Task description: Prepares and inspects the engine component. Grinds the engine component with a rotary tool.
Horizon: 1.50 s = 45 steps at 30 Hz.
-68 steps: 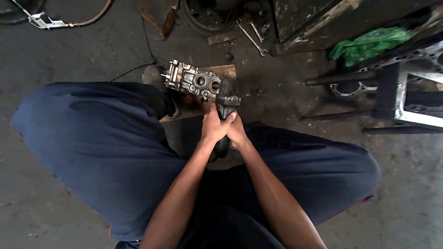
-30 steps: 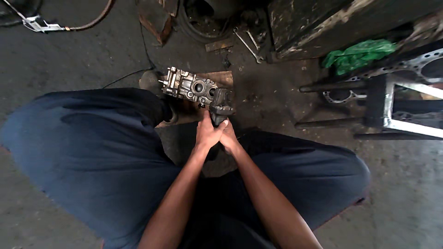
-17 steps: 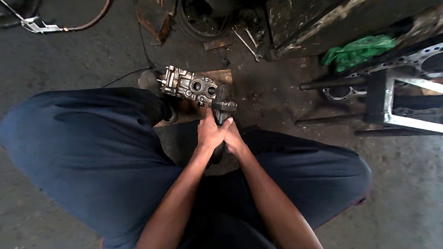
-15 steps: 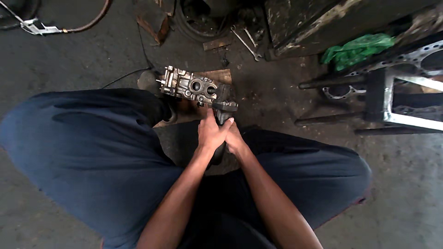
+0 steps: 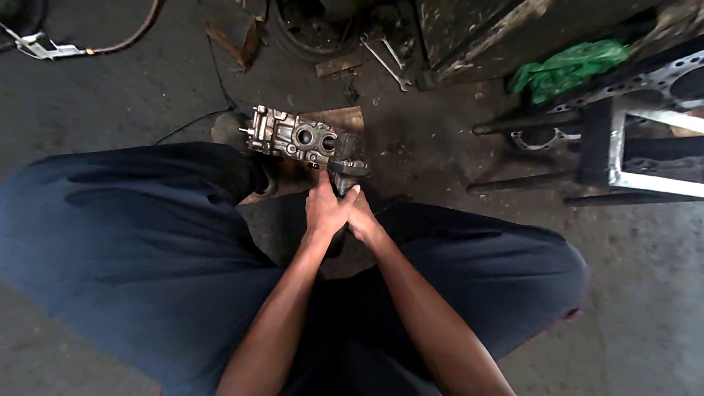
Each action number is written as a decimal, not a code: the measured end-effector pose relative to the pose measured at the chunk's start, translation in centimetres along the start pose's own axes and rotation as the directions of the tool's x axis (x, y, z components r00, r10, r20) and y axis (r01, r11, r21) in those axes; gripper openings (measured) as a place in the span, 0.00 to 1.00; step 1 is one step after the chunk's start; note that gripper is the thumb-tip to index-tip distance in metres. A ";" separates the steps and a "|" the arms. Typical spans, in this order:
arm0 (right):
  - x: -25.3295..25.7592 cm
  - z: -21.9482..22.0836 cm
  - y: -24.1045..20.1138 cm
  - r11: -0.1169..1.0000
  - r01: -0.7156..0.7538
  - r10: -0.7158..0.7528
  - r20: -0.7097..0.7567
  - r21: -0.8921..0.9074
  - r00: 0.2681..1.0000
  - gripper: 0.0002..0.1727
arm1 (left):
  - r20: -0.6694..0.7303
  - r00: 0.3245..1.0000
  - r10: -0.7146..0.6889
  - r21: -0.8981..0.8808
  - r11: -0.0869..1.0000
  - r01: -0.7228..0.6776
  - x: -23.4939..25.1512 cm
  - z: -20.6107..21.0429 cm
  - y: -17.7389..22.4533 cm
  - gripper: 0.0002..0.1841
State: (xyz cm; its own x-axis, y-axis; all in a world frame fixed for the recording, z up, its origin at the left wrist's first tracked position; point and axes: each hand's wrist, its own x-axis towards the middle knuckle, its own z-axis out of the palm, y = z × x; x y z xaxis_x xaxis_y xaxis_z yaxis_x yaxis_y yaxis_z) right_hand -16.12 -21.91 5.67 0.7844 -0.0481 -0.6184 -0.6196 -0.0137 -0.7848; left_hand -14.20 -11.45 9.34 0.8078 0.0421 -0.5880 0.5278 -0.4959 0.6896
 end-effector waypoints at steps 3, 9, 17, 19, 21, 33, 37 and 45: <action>0.4 0.2 0.3 1.000 0.016 -0.016 0.006 -0.018 1.000 0.25 | 0.009 1.000 -0.004 -0.013 1.000 0.004 0.3 -0.2 -0.3 0.38; 1.0 0.9 1.4 0.999 0.049 -0.049 0.008 -0.012 0.999 0.25 | 0.029 0.999 -0.027 -0.022 0.999 0.028 0.8 -0.3 -1.1 0.39; 1.1 0.9 1.4 0.998 0.058 -0.058 0.014 -0.023 0.998 0.25 | 0.025 1.000 -0.018 -0.023 1.000 0.019 0.8 -0.2 -1.3 0.40; 0.7 0.5 1.1 0.999 0.040 -0.040 0.016 -0.010 0.999 0.24 | 0.017 1.000 -0.015 -0.011 1.000 0.015 0.4 -0.1 -0.9 0.39; 0.2 0.2 1.0 1.000 0.014 -0.014 0.018 0.026 1.000 0.24 | 0.020 1.000 -0.008 0.009 1.000 0.008 -0.1 -0.2 -0.3 0.38; -1.8 -1.0 0.5 0.963 0.007 -0.022 0.054 0.271 0.998 0.15 | -0.039 0.994 0.099 0.052 0.994 -0.097 -1.9 0.9 1.3 0.36; -1.4 -0.6 0.4 0.970 -0.021 0.009 0.050 0.244 0.999 0.15 | -0.046 0.994 0.095 0.046 0.995 -0.093 -1.5 0.7 0.9 0.35; 0.2 0.1 0.7 0.987 -0.037 0.031 0.043 0.156 0.999 0.15 | -0.030 0.999 0.046 0.018 0.999 -0.045 0.0 0.3 0.1 0.35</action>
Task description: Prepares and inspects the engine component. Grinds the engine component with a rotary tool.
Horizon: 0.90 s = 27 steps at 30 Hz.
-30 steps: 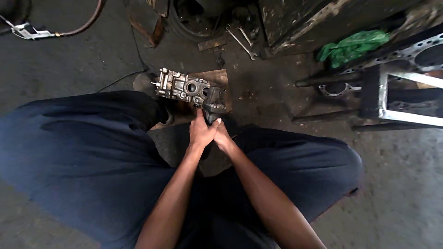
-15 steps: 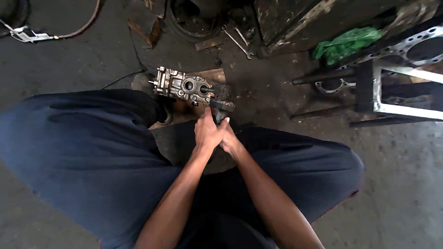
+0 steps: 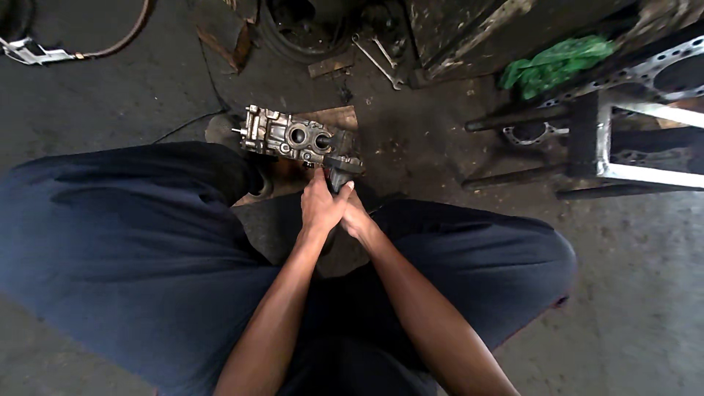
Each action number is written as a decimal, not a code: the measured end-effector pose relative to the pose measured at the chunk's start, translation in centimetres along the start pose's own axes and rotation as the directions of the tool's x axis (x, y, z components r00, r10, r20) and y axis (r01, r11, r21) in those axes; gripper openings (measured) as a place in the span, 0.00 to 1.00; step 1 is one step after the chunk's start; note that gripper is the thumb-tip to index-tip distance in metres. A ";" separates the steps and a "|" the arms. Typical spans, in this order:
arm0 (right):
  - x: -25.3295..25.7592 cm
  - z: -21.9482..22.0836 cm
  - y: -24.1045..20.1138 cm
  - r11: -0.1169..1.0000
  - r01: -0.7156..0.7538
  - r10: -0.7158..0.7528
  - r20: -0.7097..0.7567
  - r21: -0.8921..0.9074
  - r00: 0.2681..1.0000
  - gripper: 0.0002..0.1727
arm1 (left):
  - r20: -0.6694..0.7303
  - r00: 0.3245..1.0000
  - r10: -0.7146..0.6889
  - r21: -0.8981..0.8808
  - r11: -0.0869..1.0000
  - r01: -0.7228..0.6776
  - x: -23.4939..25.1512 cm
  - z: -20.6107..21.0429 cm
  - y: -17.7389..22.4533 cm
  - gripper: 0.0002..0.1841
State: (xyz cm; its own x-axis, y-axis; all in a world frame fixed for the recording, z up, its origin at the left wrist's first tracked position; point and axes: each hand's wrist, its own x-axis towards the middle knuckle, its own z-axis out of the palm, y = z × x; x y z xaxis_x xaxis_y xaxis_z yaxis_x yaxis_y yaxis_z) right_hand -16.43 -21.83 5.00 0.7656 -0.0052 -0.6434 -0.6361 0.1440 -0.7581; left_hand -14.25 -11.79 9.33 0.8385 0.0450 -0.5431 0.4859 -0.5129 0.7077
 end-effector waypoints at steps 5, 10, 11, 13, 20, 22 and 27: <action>-0.1 0.0 0.1 0.999 -0.016 0.016 0.002 -0.031 1.000 0.15 | 0.007 1.000 0.000 -0.019 1.000 0.001 -0.1 0.0 -0.3 0.35; -1.1 0.0 -0.5 0.999 0.003 -0.003 0.001 0.047 1.000 0.14 | -0.010 1.000 0.017 -0.012 1.000 -0.017 -0.9 -0.2 0.6 0.34; -1.4 -0.1 -0.6 0.998 0.019 -0.020 0.008 0.061 1.000 0.15 | -0.011 1.000 0.024 -0.012 1.000 -0.024 -1.2 -0.3 0.7 0.35; -1.8 -0.2 -0.7 0.996 0.039 -0.039 0.006 0.077 0.999 0.16 | -0.017 0.999 0.038 -0.011 0.999 -0.038 -1.6 -0.2 1.0 0.35; -2.7 -0.2 -0.9 0.991 0.094 -0.091 -0.033 0.097 0.995 0.18 | -0.016 0.998 0.066 0.010 0.998 -0.066 -2.2 -0.2 1.5 0.34; -2.7 -0.2 -0.8 0.992 0.092 -0.090 -0.023 0.091 0.996 0.18 | -0.023 0.998 0.064 0.008 0.998 -0.064 -2.3 -0.3 1.4 0.34; -3.1 -0.2 -1.7 0.997 0.080 -0.079 -0.040 0.008 0.996 0.16 | -0.021 0.999 0.046 -0.006 0.999 -0.046 -2.7 -0.6 1.7 0.35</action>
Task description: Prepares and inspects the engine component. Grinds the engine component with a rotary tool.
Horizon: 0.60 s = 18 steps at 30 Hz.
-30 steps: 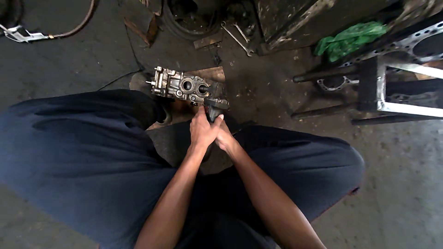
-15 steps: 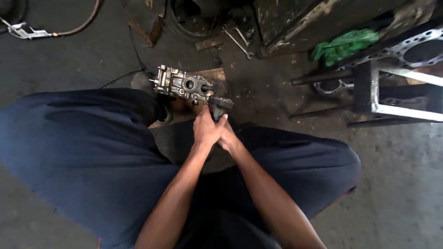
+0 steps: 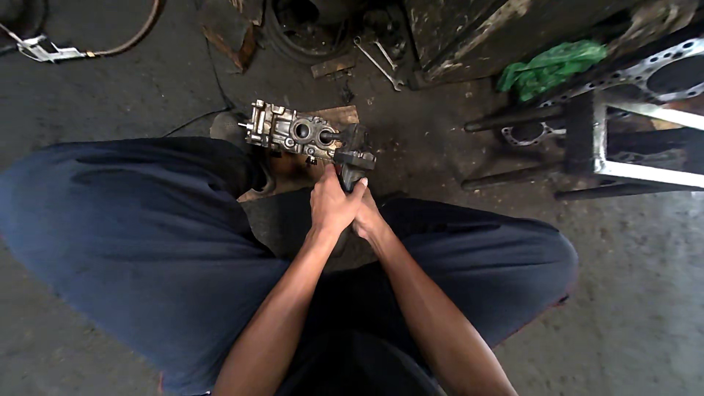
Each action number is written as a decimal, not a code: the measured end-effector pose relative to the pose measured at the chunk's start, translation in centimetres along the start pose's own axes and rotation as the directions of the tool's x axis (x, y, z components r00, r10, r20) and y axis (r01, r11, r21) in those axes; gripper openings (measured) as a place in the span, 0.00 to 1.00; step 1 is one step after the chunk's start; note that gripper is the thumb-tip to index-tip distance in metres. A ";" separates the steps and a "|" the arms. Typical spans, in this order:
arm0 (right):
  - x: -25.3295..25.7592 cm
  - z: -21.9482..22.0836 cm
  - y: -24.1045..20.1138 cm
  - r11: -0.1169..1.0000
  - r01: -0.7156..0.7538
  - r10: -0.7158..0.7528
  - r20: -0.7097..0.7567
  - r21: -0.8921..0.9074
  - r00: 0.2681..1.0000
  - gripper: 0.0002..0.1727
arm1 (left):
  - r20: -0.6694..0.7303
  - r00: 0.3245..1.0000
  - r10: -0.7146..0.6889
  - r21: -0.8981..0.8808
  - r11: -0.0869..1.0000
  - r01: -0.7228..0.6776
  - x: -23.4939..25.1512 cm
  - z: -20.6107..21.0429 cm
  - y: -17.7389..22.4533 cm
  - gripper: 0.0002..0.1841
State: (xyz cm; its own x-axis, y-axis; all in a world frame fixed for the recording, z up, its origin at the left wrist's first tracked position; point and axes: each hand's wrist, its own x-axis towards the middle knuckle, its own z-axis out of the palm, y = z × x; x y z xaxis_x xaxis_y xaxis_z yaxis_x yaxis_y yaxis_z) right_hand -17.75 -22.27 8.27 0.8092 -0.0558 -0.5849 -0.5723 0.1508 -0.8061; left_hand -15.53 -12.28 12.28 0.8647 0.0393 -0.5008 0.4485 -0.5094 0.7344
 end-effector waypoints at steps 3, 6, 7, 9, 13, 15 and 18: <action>-0.5 -0.3 -0.9 0.997 -0.002 0.001 -0.017 -0.074 1.000 0.14 | 0.015 1.000 -0.010 -0.022 1.000 0.010 -0.5 -0.1 0.4 0.35; -1.0 -0.7 -1.8 0.983 -0.048 0.047 -0.008 -0.177 0.999 0.15 | 0.023 1.000 -0.013 -0.056 0.998 0.014 -1.0 -0.1 0.6 0.36; -1.1 -0.8 -1.9 0.979 -0.053 0.054 0.000 -0.198 0.999 0.16 | 0.026 1.000 -0.016 -0.068 0.998 0.018 -1.1 -0.1 0.6 0.36; -1.2 -1.0 -1.9 0.983 -0.002 0.006 0.021 -0.186 1.000 0.19 | 0.035 0.999 -0.021 -0.090 0.996 0.024 -1.3 -0.1 0.6 0.36; -1.2 -1.4 -2.4 0.977 0.067 -0.057 0.054 -0.204 0.997 0.21 | 0.054 0.998 -0.035 -0.154 0.987 0.043 -1.4 -0.1 0.7 0.36; -1.2 -1.4 -2.9 0.964 0.074 -0.063 0.052 -0.255 0.997 0.21 | 0.068 0.997 -0.035 -0.196 0.979 0.048 -1.2 -0.1 0.7 0.36; -0.8 -1.2 -2.8 0.954 0.085 -0.078 0.037 -0.289 0.996 0.22 | 0.071 0.997 -0.043 -0.225 0.973 0.058 -0.7 0.1 0.4 0.36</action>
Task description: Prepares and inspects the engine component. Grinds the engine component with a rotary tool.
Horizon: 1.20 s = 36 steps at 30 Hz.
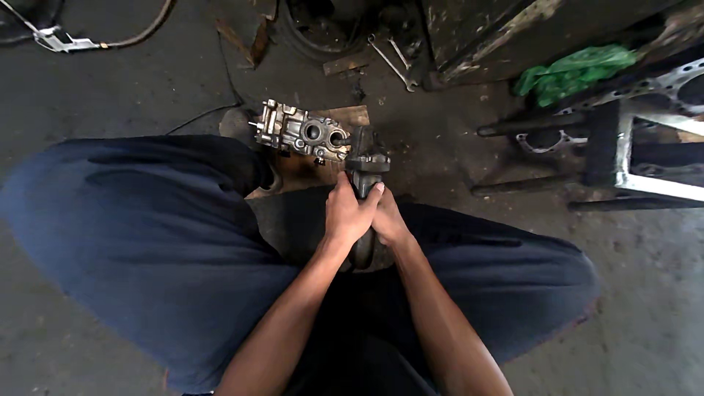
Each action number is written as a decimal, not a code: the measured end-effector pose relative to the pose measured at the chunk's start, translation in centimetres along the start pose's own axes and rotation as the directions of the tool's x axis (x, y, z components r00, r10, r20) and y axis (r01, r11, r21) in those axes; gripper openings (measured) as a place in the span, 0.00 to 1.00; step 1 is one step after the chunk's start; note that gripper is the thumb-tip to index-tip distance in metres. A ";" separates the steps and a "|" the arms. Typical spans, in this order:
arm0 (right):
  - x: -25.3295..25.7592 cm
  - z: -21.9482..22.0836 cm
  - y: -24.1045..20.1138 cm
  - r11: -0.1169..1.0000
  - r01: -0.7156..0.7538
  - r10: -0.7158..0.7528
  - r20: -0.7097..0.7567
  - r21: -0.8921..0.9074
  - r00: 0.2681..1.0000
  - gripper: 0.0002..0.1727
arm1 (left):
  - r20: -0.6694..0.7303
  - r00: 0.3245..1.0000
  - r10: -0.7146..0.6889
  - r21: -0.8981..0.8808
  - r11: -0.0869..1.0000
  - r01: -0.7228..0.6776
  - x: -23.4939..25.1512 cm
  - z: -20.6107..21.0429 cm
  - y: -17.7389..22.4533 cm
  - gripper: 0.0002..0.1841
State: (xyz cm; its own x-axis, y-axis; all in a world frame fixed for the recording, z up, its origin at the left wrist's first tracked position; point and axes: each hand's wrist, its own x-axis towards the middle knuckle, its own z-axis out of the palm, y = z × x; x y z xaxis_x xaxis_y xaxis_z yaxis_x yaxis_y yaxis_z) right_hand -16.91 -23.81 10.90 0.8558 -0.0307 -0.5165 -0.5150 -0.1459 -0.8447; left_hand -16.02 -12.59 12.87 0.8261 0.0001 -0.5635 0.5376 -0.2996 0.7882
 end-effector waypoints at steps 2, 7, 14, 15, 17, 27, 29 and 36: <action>0.2 0.2 0.0 1.000 -0.002 0.002 0.002 -0.005 1.000 0.24 | -0.007 1.000 -0.014 -0.013 1.000 0.014 0.1 -0.1 0.0 0.36; -0.7 -0.3 -0.4 0.999 0.052 -0.052 0.030 0.015 0.998 0.25 | 0.008 1.000 0.002 -0.010 1.000 -0.002 -0.8 -0.3 0.6 0.35; -1.0 -0.3 -1.2 0.971 0.105 -0.113 -0.023 -0.213 0.993 0.39 | 0.014 1.000 -0.003 -0.162 0.987 0.005 -0.7 0.2 0.0 0.36; -1.1 -0.3 -1.2 0.969 0.111 -0.117 -0.017 -0.222 0.993 0.41 | 0.019 1.000 -0.006 -0.174 0.985 0.010 -0.7 0.1 0.0 0.35; -1.0 -0.5 -1.3 0.972 0.111 -0.112 0.003 -0.207 0.994 0.40 | 0.030 1.000 -0.011 -0.186 0.982 0.016 -0.6 0.1 0.0 0.34; 0.4 0.5 -1.6 0.914 0.011 -0.025 -0.029 -0.405 0.999 0.39 | 0.030 0.998 -0.060 -0.387 0.920 0.067 1.2 0.0 -1.3 0.35; 1.2 1.1 -1.3 0.905 -0.023 0.008 -0.038 -0.424 0.999 0.37 | 0.026 0.996 -0.086 -0.387 0.918 0.089 1.9 -0.1 -1.8 0.35; 2.2 1.5 -0.9 0.913 -0.024 0.011 -0.034 -0.408 0.999 0.36 | -0.006 0.996 -0.086 -0.383 0.921 0.077 2.8 0.2 -2.5 0.34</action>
State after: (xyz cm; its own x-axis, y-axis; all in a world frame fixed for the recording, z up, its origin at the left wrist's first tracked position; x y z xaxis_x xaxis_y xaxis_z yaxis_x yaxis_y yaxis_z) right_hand -14.62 -22.30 10.27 0.8513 -0.0660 -0.5205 -0.4704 -0.5356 -0.7013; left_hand -15.06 -12.04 9.28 0.7781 0.0312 -0.6274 0.6230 0.0894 0.7771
